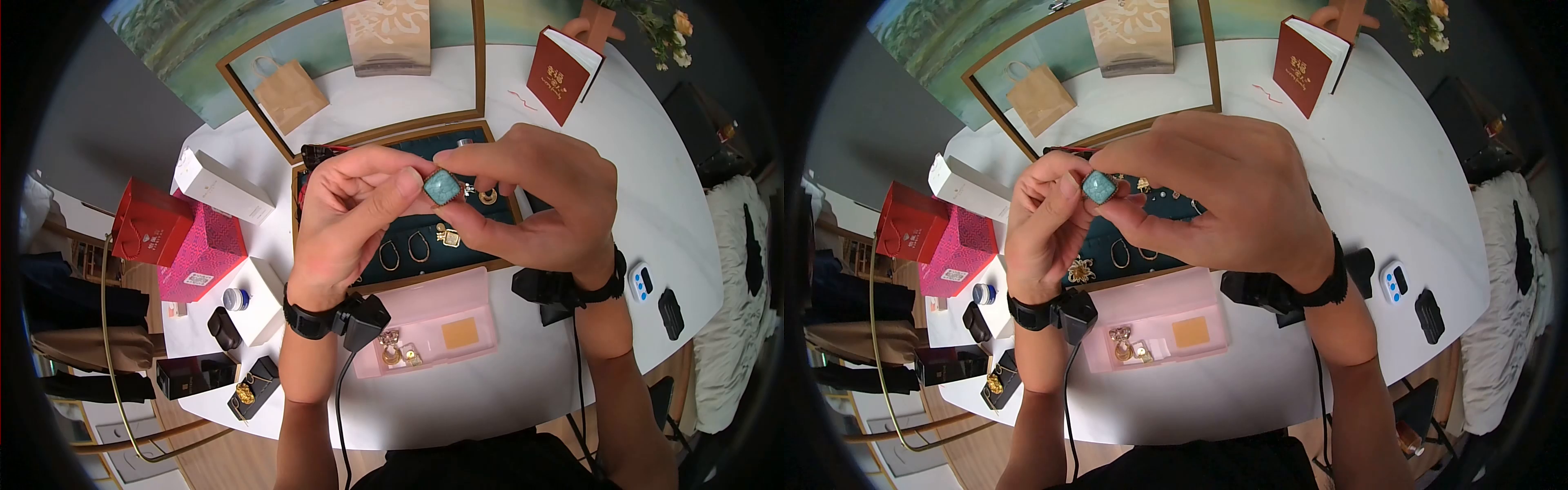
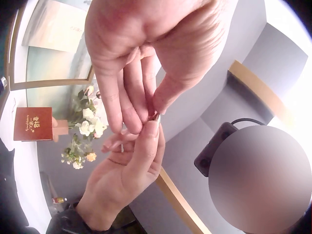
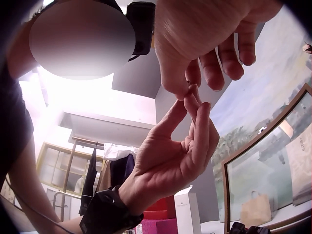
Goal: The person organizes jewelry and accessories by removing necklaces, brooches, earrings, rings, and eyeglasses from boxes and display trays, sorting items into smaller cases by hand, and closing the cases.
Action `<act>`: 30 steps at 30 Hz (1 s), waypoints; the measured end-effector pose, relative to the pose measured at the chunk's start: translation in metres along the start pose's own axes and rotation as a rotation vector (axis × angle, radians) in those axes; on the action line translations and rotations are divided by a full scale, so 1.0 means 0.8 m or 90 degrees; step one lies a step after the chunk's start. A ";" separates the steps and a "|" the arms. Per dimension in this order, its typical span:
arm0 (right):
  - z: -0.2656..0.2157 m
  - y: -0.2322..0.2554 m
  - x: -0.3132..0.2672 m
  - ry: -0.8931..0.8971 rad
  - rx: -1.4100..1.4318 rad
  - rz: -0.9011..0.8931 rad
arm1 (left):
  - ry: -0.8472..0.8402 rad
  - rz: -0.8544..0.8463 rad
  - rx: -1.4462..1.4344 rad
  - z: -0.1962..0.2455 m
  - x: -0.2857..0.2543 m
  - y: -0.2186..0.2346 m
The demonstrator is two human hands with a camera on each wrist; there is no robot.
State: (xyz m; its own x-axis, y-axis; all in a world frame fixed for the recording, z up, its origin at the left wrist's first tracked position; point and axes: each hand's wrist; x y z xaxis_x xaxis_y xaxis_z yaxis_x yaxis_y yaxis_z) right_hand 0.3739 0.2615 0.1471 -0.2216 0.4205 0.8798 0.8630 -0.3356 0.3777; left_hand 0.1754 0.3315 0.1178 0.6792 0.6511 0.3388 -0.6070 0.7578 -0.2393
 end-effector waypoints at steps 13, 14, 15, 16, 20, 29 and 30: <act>0.001 0.001 -0.002 0.011 -0.003 -0.002 | -0.005 0.004 -0.017 0.002 -0.002 -0.002; 0.001 0.001 -0.002 0.011 -0.003 -0.002 | -0.005 0.004 -0.017 0.001 -0.002 -0.002; 0.002 0.001 -0.002 0.015 -0.002 0.000 | -0.006 0.003 -0.020 0.000 -0.002 0.000; 0.002 0.001 -0.002 0.018 -0.002 0.001 | -0.006 0.002 -0.023 -0.001 -0.002 0.001; 0.004 0.000 -0.003 0.031 -0.004 0.004 | -0.005 0.010 -0.028 -0.001 -0.002 -0.001; 0.003 0.000 -0.002 0.025 -0.002 0.001 | 0.004 -0.006 0.093 0.001 -0.004 0.006; 0.002 0.000 -0.002 0.025 0.000 0.001 | 0.002 -0.007 0.096 0.002 -0.003 0.004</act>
Point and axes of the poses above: each hand's wrist, its own x-axis towards the middle knuckle, its own y-axis out of the back of the hand, z = x × y, and after that the axes turned 12 degrees about x, right-handed
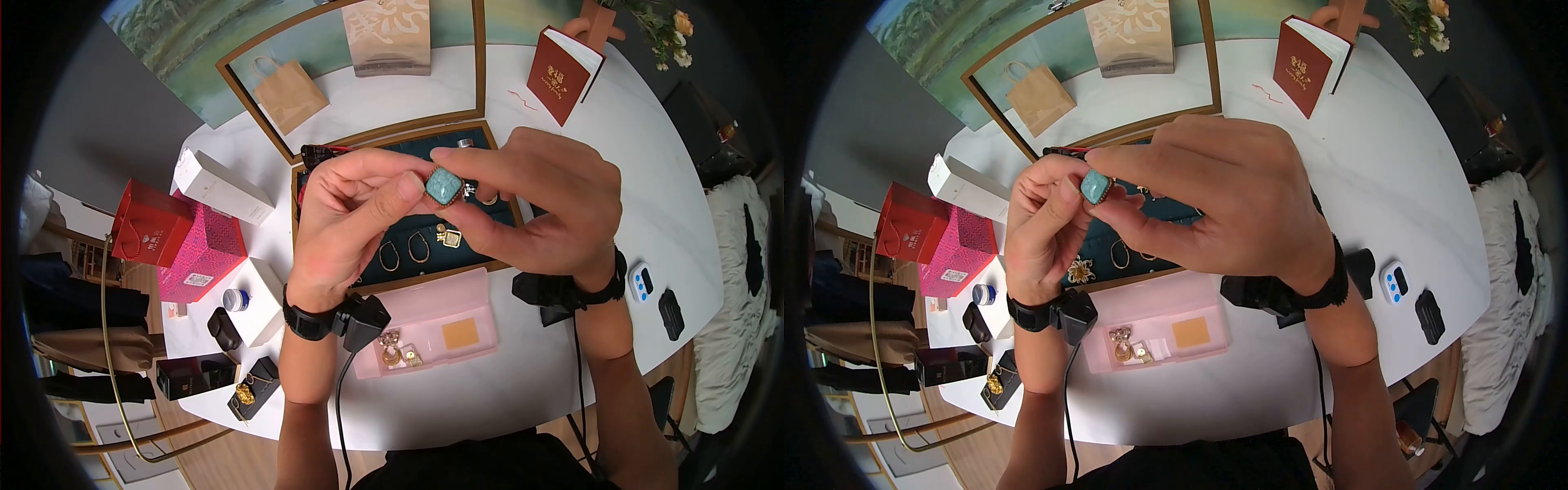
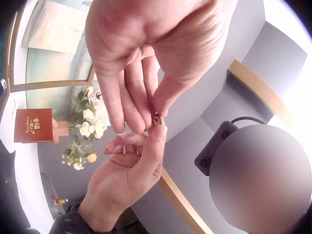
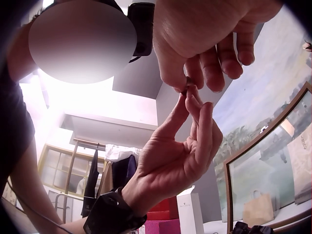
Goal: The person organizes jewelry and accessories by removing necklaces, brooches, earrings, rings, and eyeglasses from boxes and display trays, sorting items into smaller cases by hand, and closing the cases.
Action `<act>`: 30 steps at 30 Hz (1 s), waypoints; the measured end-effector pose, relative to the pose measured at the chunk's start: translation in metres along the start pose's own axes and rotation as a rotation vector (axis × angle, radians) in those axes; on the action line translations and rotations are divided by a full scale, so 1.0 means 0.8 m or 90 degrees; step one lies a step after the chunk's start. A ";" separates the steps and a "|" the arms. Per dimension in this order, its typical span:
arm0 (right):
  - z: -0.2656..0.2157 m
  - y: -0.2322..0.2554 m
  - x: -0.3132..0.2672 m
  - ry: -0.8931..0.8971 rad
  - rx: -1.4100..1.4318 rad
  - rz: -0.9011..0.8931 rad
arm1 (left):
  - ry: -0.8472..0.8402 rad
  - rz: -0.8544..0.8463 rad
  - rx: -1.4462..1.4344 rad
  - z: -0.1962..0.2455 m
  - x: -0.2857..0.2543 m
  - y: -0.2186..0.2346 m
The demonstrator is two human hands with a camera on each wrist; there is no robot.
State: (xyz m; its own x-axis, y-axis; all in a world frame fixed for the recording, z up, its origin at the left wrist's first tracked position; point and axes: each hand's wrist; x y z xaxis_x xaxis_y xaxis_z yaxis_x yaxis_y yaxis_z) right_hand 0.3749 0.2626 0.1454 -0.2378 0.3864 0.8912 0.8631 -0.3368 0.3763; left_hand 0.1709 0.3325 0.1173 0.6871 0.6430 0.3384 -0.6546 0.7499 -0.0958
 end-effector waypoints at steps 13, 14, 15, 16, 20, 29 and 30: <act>-0.004 -0.002 0.002 -0.007 -0.006 0.003 | -0.032 -0.004 -0.120 -0.004 0.003 -0.005; -0.004 -0.001 0.002 -0.007 -0.006 0.003 | -0.032 -0.004 -0.120 -0.004 0.003 -0.005; -0.004 -0.001 0.003 -0.007 -0.004 0.001 | -0.038 0.001 -0.119 -0.004 0.003 -0.005; -0.003 -0.001 0.003 -0.008 -0.003 0.000 | -0.043 0.005 -0.117 -0.004 0.002 -0.005; -0.003 -0.001 0.002 -0.006 -0.005 -0.002 | -0.050 -0.003 -0.115 -0.003 0.003 -0.006; 0.001 -0.003 -0.002 -0.004 0.008 0.008 | -0.043 -0.038 -0.133 -0.004 0.005 -0.004; 0.002 -0.002 -0.002 -0.002 0.010 0.004 | -0.041 -0.030 -0.135 -0.004 0.005 -0.006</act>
Point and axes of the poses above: each hand's wrist, its own x-axis towards the middle knuckle, its own y-axis out of the back of the hand, z = x × y, and after that the axes turned 12 degrees about x, right-handed
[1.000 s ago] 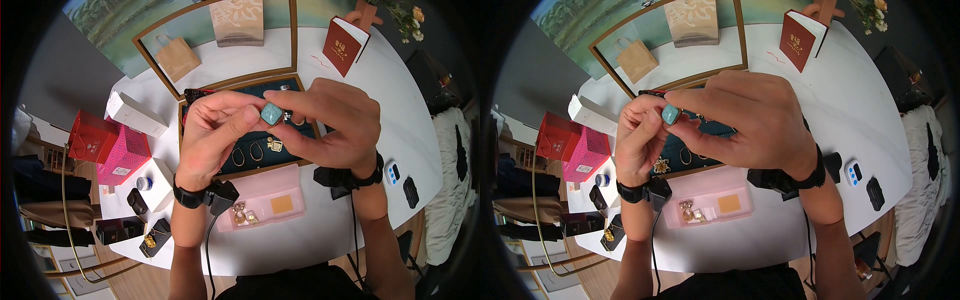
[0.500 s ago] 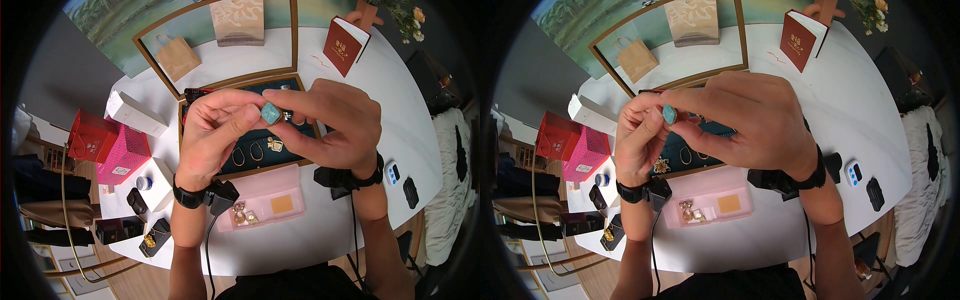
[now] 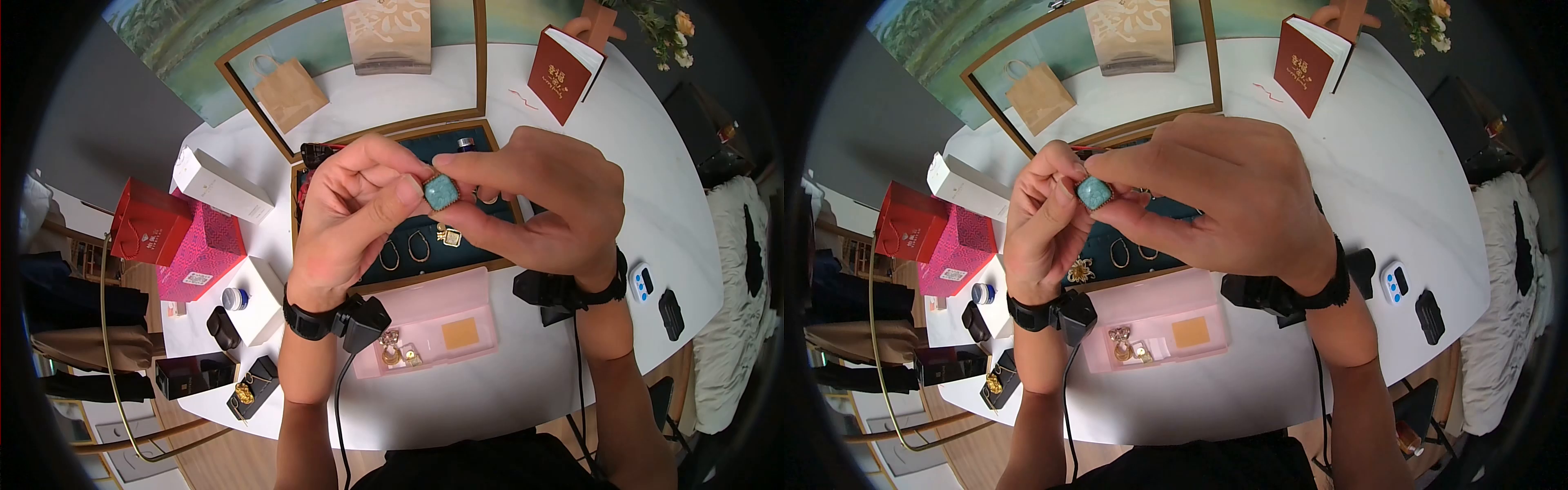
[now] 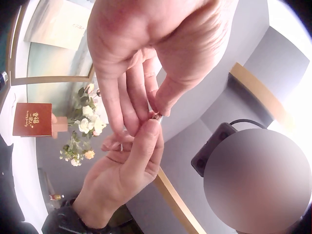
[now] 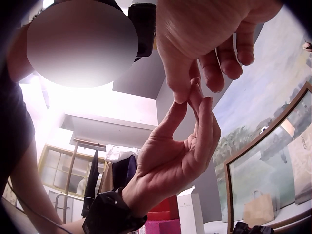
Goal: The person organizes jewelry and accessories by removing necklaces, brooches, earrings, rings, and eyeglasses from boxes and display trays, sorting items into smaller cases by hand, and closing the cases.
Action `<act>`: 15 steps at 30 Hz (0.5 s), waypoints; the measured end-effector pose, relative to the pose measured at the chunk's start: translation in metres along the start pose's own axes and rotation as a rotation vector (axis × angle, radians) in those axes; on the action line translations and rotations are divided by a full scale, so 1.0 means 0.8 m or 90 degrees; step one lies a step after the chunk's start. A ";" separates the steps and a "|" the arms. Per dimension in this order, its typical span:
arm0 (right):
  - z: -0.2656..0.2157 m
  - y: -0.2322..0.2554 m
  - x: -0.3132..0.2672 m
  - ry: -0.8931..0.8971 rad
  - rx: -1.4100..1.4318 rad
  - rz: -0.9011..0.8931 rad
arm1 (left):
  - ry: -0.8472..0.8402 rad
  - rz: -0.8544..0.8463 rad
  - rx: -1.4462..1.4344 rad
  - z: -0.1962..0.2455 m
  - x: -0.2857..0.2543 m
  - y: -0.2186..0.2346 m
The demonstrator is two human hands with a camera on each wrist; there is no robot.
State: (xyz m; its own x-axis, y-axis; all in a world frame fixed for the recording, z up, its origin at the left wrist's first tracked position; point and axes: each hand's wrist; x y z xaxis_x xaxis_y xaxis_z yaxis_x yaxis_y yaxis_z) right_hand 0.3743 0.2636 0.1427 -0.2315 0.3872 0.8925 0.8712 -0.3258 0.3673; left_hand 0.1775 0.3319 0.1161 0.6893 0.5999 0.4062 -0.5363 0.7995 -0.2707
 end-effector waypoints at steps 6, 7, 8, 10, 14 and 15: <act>0.000 0.000 -0.001 -0.001 0.008 -0.020 | -0.009 -0.018 -0.011 -0.002 0.001 0.006; 0.000 0.000 -0.001 0.002 0.008 -0.021 | -0.004 -0.029 -0.008 -0.002 0.001 0.007; 0.000 0.000 -0.001 0.002 0.008 -0.021 | -0.004 -0.028 -0.009 -0.002 0.002 0.007; 0.000 0.000 -0.001 0.002 -0.002 -0.026 | -0.013 -0.043 -0.021 -0.003 0.004 0.006; 0.001 -0.002 -0.002 -0.001 0.005 -0.025 | -0.010 -0.037 -0.041 -0.003 0.004 0.006; 0.002 -0.003 -0.001 0.008 0.008 -0.017 | -0.021 -0.040 -0.043 -0.006 0.005 0.008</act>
Point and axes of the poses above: each hand's wrist, its own x-axis towards the middle knuckle, its own y-axis out of the back of the hand, z = x × y, and after that the axes turned 12 degrees about x, right-handed
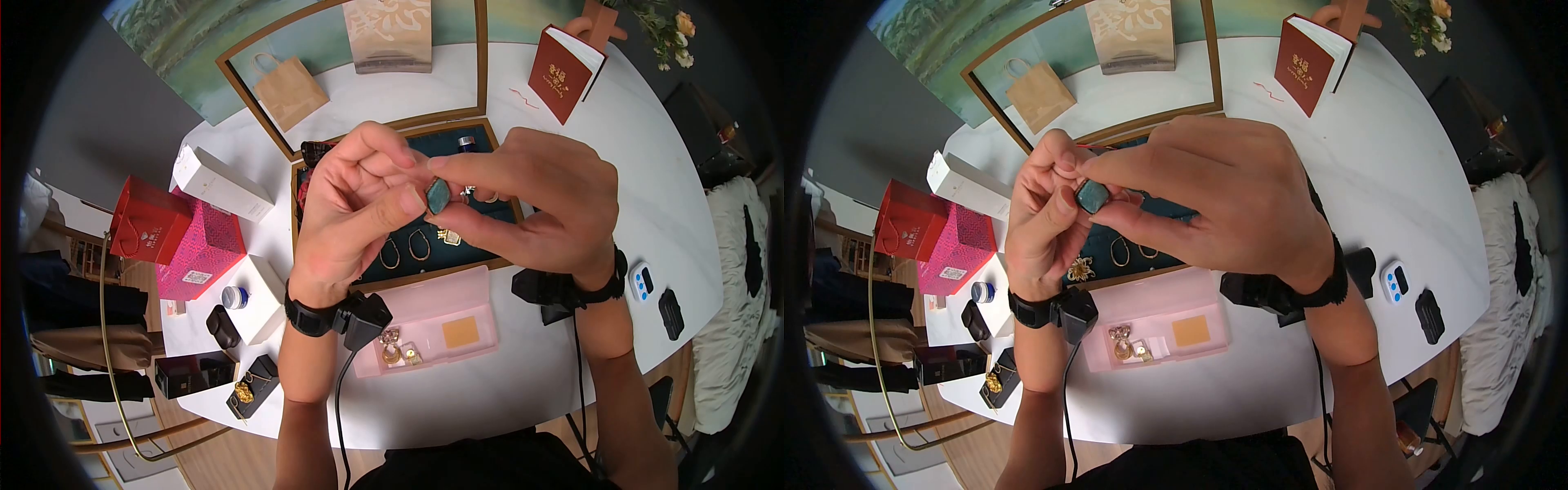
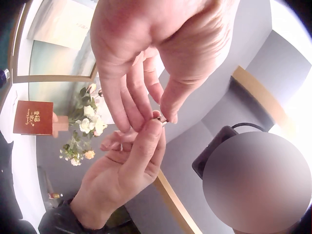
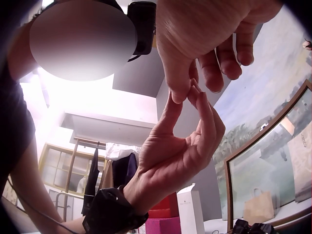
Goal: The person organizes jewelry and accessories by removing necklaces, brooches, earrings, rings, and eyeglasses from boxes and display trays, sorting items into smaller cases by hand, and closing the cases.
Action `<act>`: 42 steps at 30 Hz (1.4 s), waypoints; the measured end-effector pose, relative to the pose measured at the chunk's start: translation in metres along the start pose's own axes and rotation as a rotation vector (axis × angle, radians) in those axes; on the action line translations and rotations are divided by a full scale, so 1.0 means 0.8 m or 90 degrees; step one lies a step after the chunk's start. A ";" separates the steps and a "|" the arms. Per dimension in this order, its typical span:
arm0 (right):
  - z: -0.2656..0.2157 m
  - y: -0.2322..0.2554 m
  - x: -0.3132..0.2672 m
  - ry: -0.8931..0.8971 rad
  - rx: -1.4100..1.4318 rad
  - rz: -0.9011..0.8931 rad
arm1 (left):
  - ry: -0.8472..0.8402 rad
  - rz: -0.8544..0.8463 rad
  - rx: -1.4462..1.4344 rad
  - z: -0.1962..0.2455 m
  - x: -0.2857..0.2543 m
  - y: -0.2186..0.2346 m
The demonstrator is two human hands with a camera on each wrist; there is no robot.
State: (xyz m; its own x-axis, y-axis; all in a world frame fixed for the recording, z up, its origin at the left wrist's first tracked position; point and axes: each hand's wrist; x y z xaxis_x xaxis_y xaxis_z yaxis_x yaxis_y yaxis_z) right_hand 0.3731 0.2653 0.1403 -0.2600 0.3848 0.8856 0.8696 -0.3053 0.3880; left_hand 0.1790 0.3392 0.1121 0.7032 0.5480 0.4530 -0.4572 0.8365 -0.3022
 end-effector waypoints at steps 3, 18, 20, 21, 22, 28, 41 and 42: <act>0.000 -0.002 0.000 0.002 0.006 0.009 | -0.024 -0.005 -0.021 0.001 0.001 -0.006; -0.004 -0.002 0.003 -0.026 0.007 0.001 | -0.057 0.022 0.071 0.008 -0.001 -0.010; -0.004 -0.002 0.004 -0.028 0.005 0.001 | -0.068 0.022 0.080 0.008 -0.001 -0.010; -0.004 -0.001 0.004 -0.032 0.018 0.001 | -0.069 0.019 0.088 0.009 -0.002 -0.010; -0.004 -0.001 0.004 -0.035 0.031 0.002 | -0.070 0.016 0.095 0.009 -0.002 -0.010; -0.006 -0.001 0.007 -0.021 0.026 0.021 | -0.063 0.023 0.070 0.007 -0.003 -0.009; -0.006 0.001 0.006 0.031 -0.009 0.030 | 0.010 0.092 0.023 0.014 -0.006 -0.027; -0.006 0.001 0.006 0.026 0.001 0.027 | 0.004 0.097 0.033 0.015 -0.007 -0.028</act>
State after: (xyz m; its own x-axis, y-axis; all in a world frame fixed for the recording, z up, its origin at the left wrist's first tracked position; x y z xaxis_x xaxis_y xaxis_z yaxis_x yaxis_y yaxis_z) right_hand 0.3708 0.2625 0.1462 -0.2405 0.3351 0.9110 0.8805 -0.3196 0.3500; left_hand 0.1788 0.3172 0.1264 0.6266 0.6688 0.4001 -0.5859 0.7428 -0.3239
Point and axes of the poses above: each hand's wrist, its own x-axis towards the middle knuckle, its own y-axis out of the back of the hand, z = x × y, and after that the axes turned 12 degrees about x, right-handed
